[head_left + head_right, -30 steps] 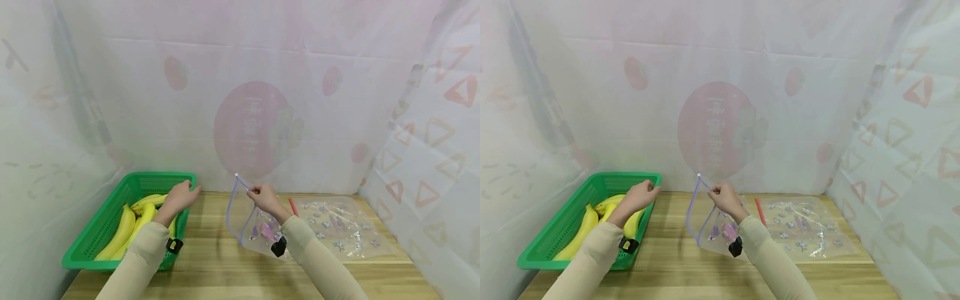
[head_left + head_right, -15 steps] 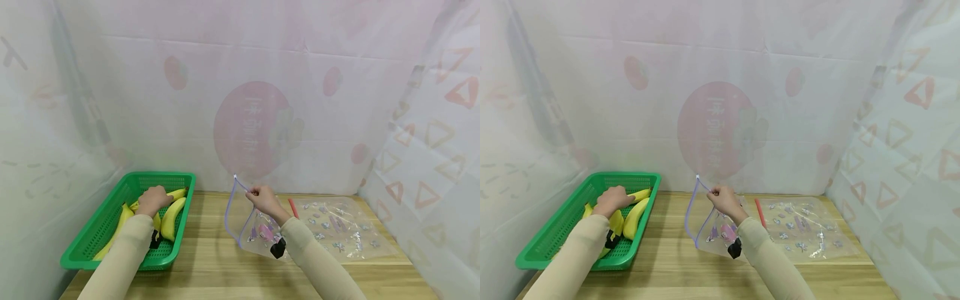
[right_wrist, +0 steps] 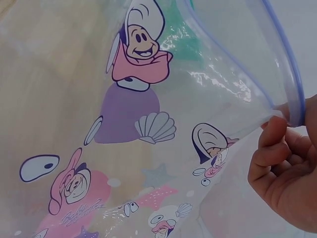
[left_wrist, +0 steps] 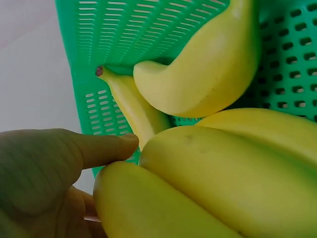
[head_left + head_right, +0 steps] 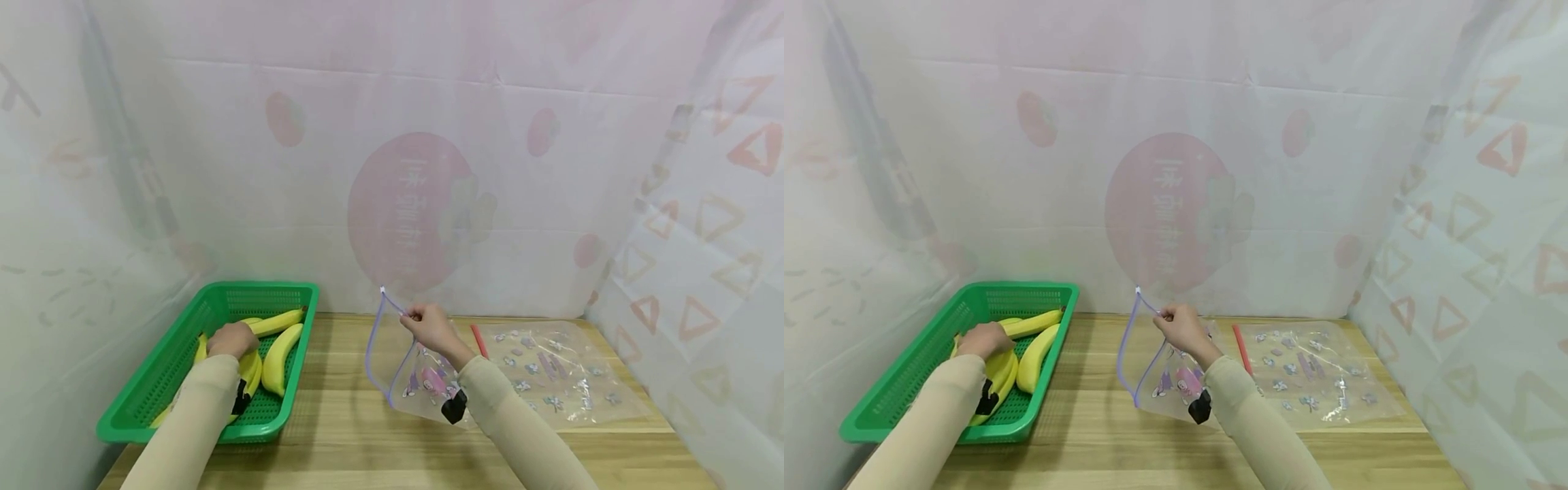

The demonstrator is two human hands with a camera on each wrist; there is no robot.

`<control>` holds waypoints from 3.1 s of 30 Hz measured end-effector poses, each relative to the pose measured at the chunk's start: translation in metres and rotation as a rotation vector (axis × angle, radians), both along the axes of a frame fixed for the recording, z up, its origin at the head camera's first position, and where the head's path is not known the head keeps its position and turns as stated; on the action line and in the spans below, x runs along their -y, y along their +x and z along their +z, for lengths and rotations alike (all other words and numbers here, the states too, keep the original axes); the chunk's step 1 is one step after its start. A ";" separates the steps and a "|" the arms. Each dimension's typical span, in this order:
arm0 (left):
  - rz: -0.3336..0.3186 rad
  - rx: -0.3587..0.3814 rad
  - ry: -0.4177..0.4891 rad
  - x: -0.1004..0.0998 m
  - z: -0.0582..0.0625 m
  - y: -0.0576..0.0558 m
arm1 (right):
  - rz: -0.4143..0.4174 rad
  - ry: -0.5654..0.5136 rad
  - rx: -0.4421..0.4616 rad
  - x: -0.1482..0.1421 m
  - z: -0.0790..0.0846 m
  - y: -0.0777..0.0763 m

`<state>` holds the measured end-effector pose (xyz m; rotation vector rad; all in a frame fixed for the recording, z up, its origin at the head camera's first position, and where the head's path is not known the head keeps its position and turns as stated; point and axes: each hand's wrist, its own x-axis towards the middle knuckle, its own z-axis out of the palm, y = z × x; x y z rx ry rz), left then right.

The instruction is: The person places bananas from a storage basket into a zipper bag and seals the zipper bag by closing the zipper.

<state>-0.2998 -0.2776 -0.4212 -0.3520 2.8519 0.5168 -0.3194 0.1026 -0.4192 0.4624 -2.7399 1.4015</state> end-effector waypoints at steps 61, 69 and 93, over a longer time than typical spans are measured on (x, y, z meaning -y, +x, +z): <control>-0.034 -0.530 0.779 -0.054 0.067 0.031 | -0.001 -0.010 -0.017 -0.004 0.000 0.005; -0.091 -0.532 1.106 -0.068 0.064 0.037 | -0.014 -0.025 0.011 -0.004 -0.004 0.002; 0.018 -0.383 1.889 -0.143 0.037 0.048 | 0.010 -0.034 0.024 -0.007 -0.008 0.000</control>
